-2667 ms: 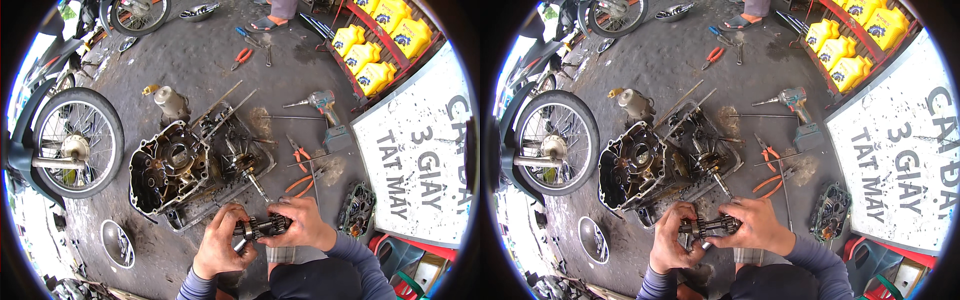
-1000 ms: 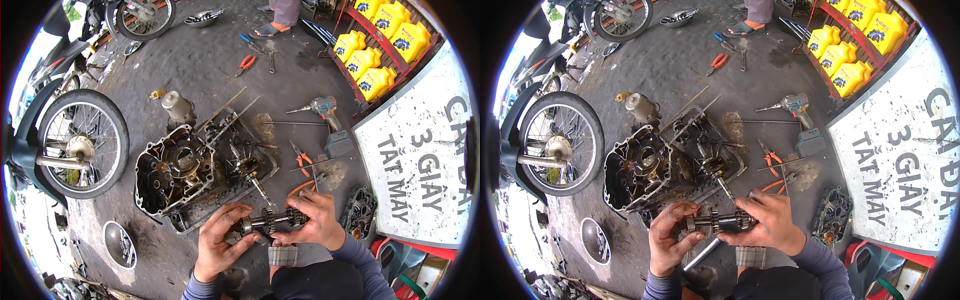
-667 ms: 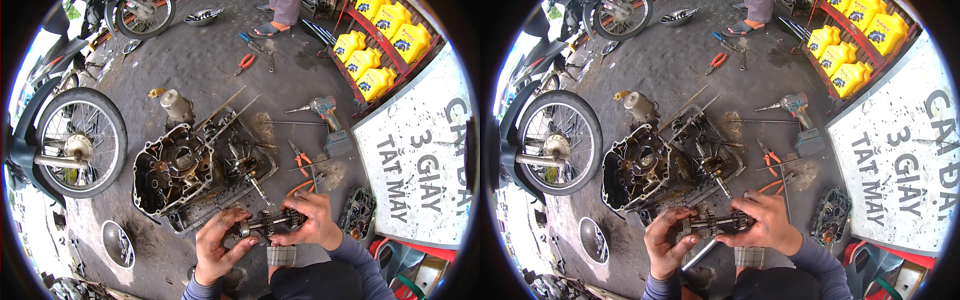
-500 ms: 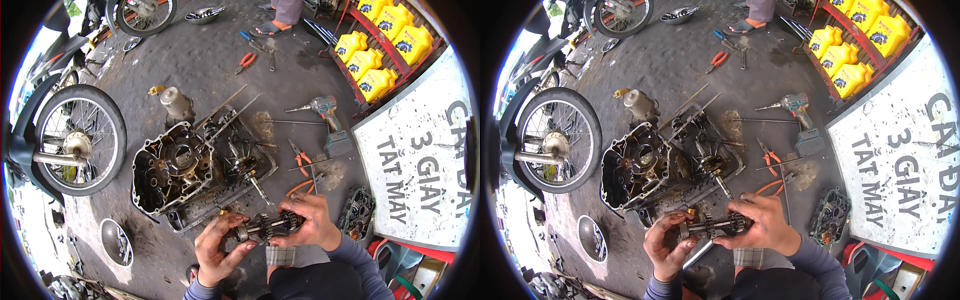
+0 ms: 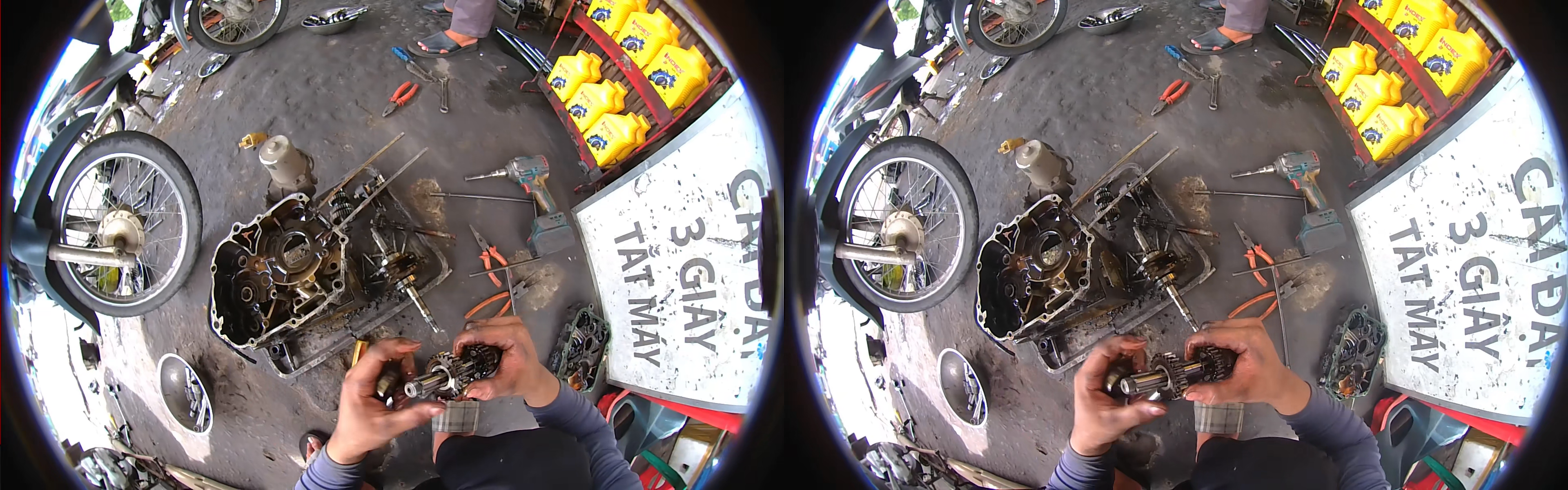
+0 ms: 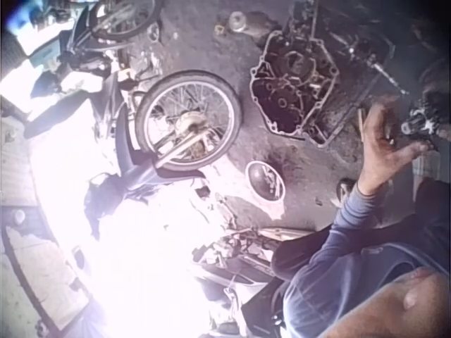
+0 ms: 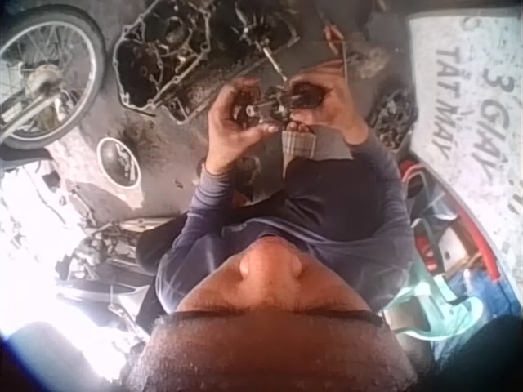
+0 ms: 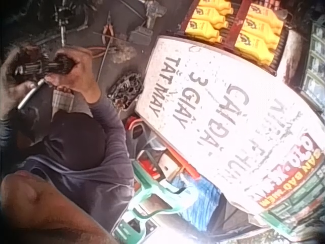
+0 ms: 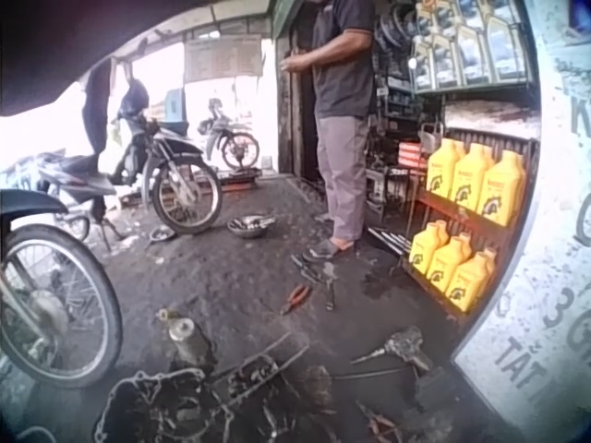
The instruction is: Inspecting and assembling gears from a disassembled motorcycle engine.
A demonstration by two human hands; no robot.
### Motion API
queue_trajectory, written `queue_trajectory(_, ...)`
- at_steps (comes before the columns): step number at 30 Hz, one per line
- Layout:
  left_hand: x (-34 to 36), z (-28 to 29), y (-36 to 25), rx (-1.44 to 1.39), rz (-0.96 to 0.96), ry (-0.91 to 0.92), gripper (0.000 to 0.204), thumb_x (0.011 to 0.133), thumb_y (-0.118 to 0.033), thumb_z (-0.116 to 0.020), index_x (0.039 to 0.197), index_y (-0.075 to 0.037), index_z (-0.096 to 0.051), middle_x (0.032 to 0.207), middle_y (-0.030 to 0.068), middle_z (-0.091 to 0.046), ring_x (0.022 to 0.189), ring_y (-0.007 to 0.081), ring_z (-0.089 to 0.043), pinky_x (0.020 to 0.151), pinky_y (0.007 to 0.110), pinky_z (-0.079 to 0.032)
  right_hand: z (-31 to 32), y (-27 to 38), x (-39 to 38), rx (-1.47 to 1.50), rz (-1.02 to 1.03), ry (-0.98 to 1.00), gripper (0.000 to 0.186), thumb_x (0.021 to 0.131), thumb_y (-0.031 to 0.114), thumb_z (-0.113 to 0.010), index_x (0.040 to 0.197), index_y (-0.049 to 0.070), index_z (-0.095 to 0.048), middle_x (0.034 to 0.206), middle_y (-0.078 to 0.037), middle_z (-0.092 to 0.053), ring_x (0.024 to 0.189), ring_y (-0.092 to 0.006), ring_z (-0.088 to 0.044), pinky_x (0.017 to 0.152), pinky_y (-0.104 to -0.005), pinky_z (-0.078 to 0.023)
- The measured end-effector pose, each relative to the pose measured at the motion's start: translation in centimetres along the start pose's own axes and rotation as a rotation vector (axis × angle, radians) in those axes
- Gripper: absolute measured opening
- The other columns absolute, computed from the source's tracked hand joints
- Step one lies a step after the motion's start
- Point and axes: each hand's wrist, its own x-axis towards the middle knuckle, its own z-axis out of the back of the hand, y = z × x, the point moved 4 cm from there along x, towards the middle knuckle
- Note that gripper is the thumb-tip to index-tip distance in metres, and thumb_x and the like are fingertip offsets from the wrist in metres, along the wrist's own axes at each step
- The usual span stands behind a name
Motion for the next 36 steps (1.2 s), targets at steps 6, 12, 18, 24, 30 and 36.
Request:
queue_trajectory(6,1.2,-1.2,-2.6,0.310,-0.290,0.136,0.056,0.062,-0.011,-0.089,0.109,0.003,-0.063,0.108,0.0149,-0.065,0.091,0.0260,-0.066,0.078,0.032,-0.054,-1.0,-0.6,-0.3,0.096,-0.024,0.005,0.055,0.061,0.043,-0.087,0.087,-0.001,-0.068,0.073,-0.010,-0.065,0.066,-0.0192,-0.063,0.058,-0.0280,-0.045)
queue_trajectory(12,0.1,2.2,-1.7,0.191,-0.302,-0.044,0.061,0.064,-0.023,-0.086,0.112,0.008,-0.063,0.100,0.0145,-0.067,0.082,0.0181,-0.064,0.069,0.025,-0.050,-0.3,0.6,0.2,-0.112,-0.002,0.019,0.045,0.062,0.035,-0.088,0.086,0.002,-0.068,0.072,-0.007,-0.064,0.063,-0.0182,-0.061,0.057,-0.0283,-0.044)
queue_trajectory(18,-0.3,2.5,0.8,-0.785,0.094,-0.110,0.068,0.086,-0.033,-0.068,0.137,0.004,-0.043,0.099,0.0225,-0.062,0.055,0.0100,-0.050,0.044,0.023,-0.041,0.0,1.6,0.2,-0.208,0.017,-0.062,0.038,0.062,0.030,-0.089,0.081,0.005,-0.068,0.064,-0.005,-0.059,0.054,-0.0185,-0.055,0.051,-0.0295,-0.040)
queue_trajectory(24,-0.5,1.9,0.5,-0.770,0.147,-0.105,0.060,0.089,-0.033,-0.063,0.134,0.002,-0.044,0.101,0.0250,-0.062,0.055,0.0117,-0.052,0.045,0.025,-0.044,0.2,2.1,0.4,-0.280,0.065,-0.119,0.037,0.060,0.029,-0.089,0.079,0.005,-0.067,0.060,-0.004,-0.056,0.051,-0.0180,-0.053,0.048,-0.0299,-0.040)
queue_trajectory(30,-0.7,1.2,0.3,-0.621,0.091,-0.078,0.040,0.091,-0.016,-0.063,0.124,0.000,-0.047,0.111,0.0241,-0.059,0.065,0.0122,-0.053,0.057,0.026,-0.048,-0.2,2.6,0.4,-0.390,0.108,-0.155,0.043,0.056,0.033,-0.091,0.079,0.005,-0.068,0.060,-0.003,-0.056,0.048,-0.0163,-0.054,0.044,-0.0290,-0.041)
queue_trajectory(36,-1.6,0.7,0.3,-0.553,0.072,0.002,0.053,0.089,-0.024,-0.064,0.131,0.002,-0.045,0.114,0.0162,-0.054,0.075,0.0119,-0.053,0.063,0.027,-0.046,-0.6,2.9,0.4,-0.426,0.162,-0.178,0.045,0.056,0.035,-0.091,0.079,0.005,-0.068,0.061,-0.002,-0.056,0.047,-0.0156,-0.055,0.044,-0.0272,-0.043)
